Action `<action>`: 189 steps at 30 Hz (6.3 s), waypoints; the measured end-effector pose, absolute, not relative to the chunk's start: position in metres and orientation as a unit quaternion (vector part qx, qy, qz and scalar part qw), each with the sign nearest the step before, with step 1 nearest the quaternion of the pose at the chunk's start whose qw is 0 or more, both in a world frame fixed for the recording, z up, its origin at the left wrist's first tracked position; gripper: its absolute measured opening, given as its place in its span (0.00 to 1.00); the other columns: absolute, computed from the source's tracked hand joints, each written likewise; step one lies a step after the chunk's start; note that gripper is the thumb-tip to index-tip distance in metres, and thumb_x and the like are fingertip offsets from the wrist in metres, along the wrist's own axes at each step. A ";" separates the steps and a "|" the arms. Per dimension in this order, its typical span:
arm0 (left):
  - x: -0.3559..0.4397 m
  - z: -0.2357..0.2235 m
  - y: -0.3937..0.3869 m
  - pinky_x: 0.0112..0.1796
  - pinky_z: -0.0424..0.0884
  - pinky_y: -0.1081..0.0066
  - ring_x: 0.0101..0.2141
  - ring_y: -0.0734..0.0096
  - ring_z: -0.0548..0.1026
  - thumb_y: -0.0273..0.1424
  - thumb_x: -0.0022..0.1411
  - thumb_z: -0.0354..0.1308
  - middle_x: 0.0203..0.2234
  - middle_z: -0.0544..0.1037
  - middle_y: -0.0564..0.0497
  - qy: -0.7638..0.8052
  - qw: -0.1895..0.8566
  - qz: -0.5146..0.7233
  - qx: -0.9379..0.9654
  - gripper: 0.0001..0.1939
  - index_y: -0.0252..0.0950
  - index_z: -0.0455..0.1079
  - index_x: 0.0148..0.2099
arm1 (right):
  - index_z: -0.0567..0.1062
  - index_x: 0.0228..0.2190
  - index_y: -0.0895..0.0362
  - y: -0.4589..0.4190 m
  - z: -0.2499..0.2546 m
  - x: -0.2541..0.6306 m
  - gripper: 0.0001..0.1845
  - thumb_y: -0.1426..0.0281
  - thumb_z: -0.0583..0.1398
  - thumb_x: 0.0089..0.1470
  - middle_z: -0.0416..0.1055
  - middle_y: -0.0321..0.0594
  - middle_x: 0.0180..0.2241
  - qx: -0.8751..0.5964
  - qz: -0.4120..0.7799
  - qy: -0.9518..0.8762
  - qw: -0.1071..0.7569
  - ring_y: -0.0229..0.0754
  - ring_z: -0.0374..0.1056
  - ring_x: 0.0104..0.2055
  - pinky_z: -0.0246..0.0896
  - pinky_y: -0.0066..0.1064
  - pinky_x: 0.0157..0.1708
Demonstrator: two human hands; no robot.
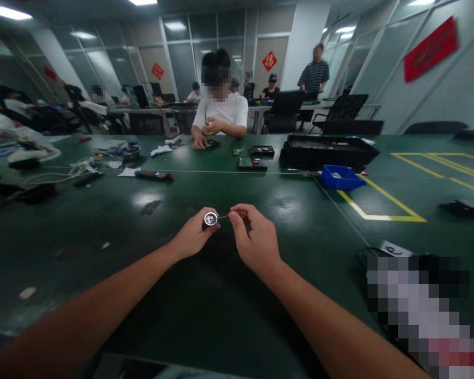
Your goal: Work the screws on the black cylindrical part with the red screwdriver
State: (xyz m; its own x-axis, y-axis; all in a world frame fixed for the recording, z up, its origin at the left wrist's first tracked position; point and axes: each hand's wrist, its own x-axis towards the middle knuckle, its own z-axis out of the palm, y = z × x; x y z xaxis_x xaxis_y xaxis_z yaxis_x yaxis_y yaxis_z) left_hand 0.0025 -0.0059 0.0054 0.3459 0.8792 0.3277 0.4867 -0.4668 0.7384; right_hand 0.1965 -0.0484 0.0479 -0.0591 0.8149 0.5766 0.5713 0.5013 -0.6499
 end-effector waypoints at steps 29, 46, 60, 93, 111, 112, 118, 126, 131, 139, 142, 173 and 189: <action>0.002 0.005 -0.005 0.39 0.65 0.66 0.38 0.65 0.70 0.37 0.67 0.55 0.37 0.73 0.50 0.436 0.244 0.349 0.793 0.10 0.37 0.64 0.46 | 0.74 0.41 0.55 -0.049 0.051 0.201 0.09 0.66 0.56 0.62 0.76 0.41 0.34 -0.419 0.086 -0.799 0.422 0.42 0.72 0.33 0.65 0.34 0.35; 0.003 0.012 -0.009 0.41 0.65 0.65 0.40 0.63 0.70 0.33 0.64 0.58 0.39 0.73 0.50 0.443 0.238 0.335 0.797 0.09 0.38 0.66 0.46 | 0.71 0.32 0.56 -0.024 0.040 0.201 0.13 0.59 0.56 0.61 0.70 0.37 0.26 -0.449 0.418 -0.518 0.596 0.38 0.67 0.27 0.65 0.32 0.28; 0.003 0.010 -0.009 0.40 0.65 0.65 0.39 0.64 0.70 0.35 0.65 0.57 0.38 0.74 0.50 0.442 0.230 0.337 0.799 0.09 0.38 0.65 0.46 | 0.72 0.38 0.53 -0.048 0.045 0.197 0.09 0.61 0.57 0.63 0.77 0.39 0.30 -0.487 0.124 -0.706 0.499 0.42 0.74 0.32 0.65 0.33 0.33; 0.004 0.001 -0.005 0.37 0.64 0.70 0.36 0.69 0.69 0.33 0.64 0.57 0.35 0.72 0.54 0.432 0.315 0.349 0.770 0.10 0.39 0.64 0.47 | 0.70 0.46 0.55 -0.048 0.044 0.200 0.11 0.65 0.53 0.65 0.72 0.37 0.29 -0.440 0.124 -0.765 0.453 0.40 0.72 0.30 0.63 0.31 0.31; 0.002 -0.007 0.001 0.38 0.63 0.70 0.35 0.69 0.68 0.41 0.65 0.57 0.35 0.70 0.53 0.416 0.348 0.399 0.739 0.15 0.38 0.64 0.49 | 0.71 0.41 0.55 -0.052 0.046 0.195 0.11 0.64 0.52 0.66 0.71 0.34 0.24 -0.447 0.136 -0.754 0.461 0.37 0.69 0.25 0.60 0.30 0.28; 0.002 -0.006 0.000 0.38 0.63 0.70 0.35 0.69 0.68 0.40 0.65 0.57 0.35 0.70 0.54 0.417 0.348 0.396 0.741 0.14 0.38 0.63 0.49 | 0.71 0.43 0.55 -0.052 0.046 0.196 0.11 0.65 0.52 0.66 0.71 0.34 0.25 -0.445 0.132 -0.754 0.464 0.38 0.69 0.25 0.61 0.30 0.28; 0.003 -0.004 -0.001 0.38 0.63 0.69 0.36 0.69 0.69 0.36 0.65 0.57 0.36 0.71 0.54 0.423 0.340 0.375 0.751 0.13 0.39 0.62 0.49 | 0.69 0.46 0.55 -0.052 0.044 0.197 0.11 0.67 0.52 0.66 0.74 0.39 0.32 -0.412 0.139 -0.767 0.471 0.41 0.73 0.34 0.65 0.32 0.34; 0.005 -0.005 -0.002 0.38 0.64 0.69 0.36 0.68 0.69 0.37 0.64 0.58 0.35 0.71 0.53 0.430 0.339 0.370 0.751 0.13 0.39 0.63 0.49 | 0.68 0.48 0.56 -0.053 0.045 0.195 0.12 0.69 0.52 0.64 0.72 0.36 0.29 -0.437 0.115 -0.757 0.471 0.39 0.70 0.29 0.62 0.31 0.31; 0.003 -0.004 -0.001 0.38 0.64 0.69 0.36 0.68 0.69 0.39 0.64 0.57 0.36 0.71 0.53 0.427 0.350 0.370 0.748 0.15 0.38 0.63 0.49 | 0.70 0.45 0.55 -0.053 0.045 0.197 0.11 0.67 0.51 0.65 0.71 0.37 0.30 -0.436 0.123 -0.767 0.454 0.40 0.70 0.31 0.62 0.33 0.33; 0.003 -0.001 -0.002 0.38 0.64 0.69 0.36 0.68 0.69 0.40 0.65 0.57 0.37 0.71 0.52 0.430 0.353 0.374 0.742 0.15 0.38 0.63 0.49 | 0.66 0.50 0.56 -0.053 0.044 0.194 0.14 0.67 0.51 0.65 0.73 0.40 0.33 -0.436 0.132 -0.754 0.473 0.42 0.72 0.35 0.64 0.35 0.36; 0.003 -0.002 -0.001 0.39 0.64 0.69 0.37 0.68 0.69 0.40 0.64 0.57 0.37 0.71 0.53 0.424 0.358 0.376 0.742 0.15 0.38 0.63 0.49 | 0.69 0.44 0.56 -0.053 0.045 0.195 0.11 0.66 0.51 0.66 0.73 0.38 0.31 -0.449 0.137 -0.755 0.459 0.41 0.71 0.33 0.62 0.33 0.34; 0.005 -0.004 -0.002 0.35 0.63 0.71 0.33 0.71 0.68 0.33 0.63 0.58 0.33 0.70 0.55 0.444 0.325 0.364 0.751 0.10 0.39 0.62 0.45 | 0.72 0.34 0.56 -0.030 0.039 0.196 0.15 0.58 0.55 0.63 0.70 0.38 0.28 -0.438 0.413 -0.524 0.603 0.40 0.69 0.29 0.69 0.35 0.32; 0.008 -0.004 -0.006 0.36 0.65 0.70 0.35 0.69 0.72 0.35 0.63 0.59 0.36 0.75 0.53 0.424 0.318 0.343 0.775 0.12 0.40 0.65 0.48 | 0.75 0.36 0.54 -0.052 0.054 0.194 0.10 0.61 0.58 0.62 0.77 0.38 0.30 -0.479 0.116 -0.738 0.461 0.42 0.74 0.30 0.65 0.33 0.31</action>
